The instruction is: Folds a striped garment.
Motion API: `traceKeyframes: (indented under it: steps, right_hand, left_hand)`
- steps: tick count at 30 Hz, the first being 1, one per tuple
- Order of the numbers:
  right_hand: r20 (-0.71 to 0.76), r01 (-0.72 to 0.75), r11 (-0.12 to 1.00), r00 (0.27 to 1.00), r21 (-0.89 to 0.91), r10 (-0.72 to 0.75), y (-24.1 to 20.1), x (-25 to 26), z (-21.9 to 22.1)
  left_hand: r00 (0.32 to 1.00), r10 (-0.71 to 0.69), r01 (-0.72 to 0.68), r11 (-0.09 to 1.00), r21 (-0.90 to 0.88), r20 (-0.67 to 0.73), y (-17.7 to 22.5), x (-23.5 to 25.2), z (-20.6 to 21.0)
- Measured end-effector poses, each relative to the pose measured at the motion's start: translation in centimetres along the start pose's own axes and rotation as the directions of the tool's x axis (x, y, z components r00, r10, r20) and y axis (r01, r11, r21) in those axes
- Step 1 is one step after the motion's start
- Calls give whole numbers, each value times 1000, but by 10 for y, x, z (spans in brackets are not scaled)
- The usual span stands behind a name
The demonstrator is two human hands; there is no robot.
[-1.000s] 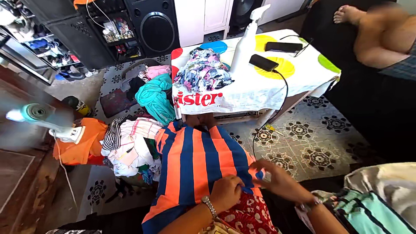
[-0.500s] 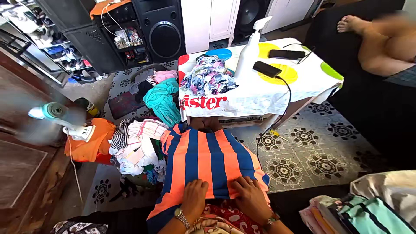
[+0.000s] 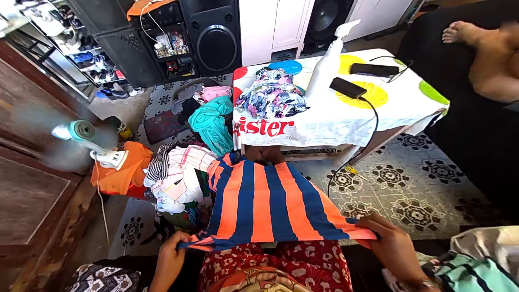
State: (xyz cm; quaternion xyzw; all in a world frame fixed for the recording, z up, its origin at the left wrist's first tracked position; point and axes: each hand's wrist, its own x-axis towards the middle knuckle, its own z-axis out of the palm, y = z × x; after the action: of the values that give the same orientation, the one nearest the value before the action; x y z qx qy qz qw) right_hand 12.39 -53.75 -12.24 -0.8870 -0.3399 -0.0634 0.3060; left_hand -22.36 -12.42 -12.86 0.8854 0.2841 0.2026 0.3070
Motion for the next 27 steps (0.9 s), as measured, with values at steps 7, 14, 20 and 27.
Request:
traceKeyframes:
  steps: [7, 14, 20, 27]
  right_hand:
    - [350, 3, 984, 934, 180, -67, 18, -21, -71]
    - [765, -232, 973, 627, 5, 145, 37, -43, -86]
    - [711, -483, 838, 680, 253, 177, 80, 2, -69]
    - [406, -759, 443, 637, 477, 655, 81, 67, 29]
  left_hand:
    - [950, 75, 103, 843, -529, 303, 3, -7, -30]
    - [597, -175, 33, 980, 194, 783, -29, -13, -28]
    - [680, 74, 143, 962, -231, 730, -60, 63, -35]
    - [741, -490, 660, 405, -633, 459, -45, 157, 61]
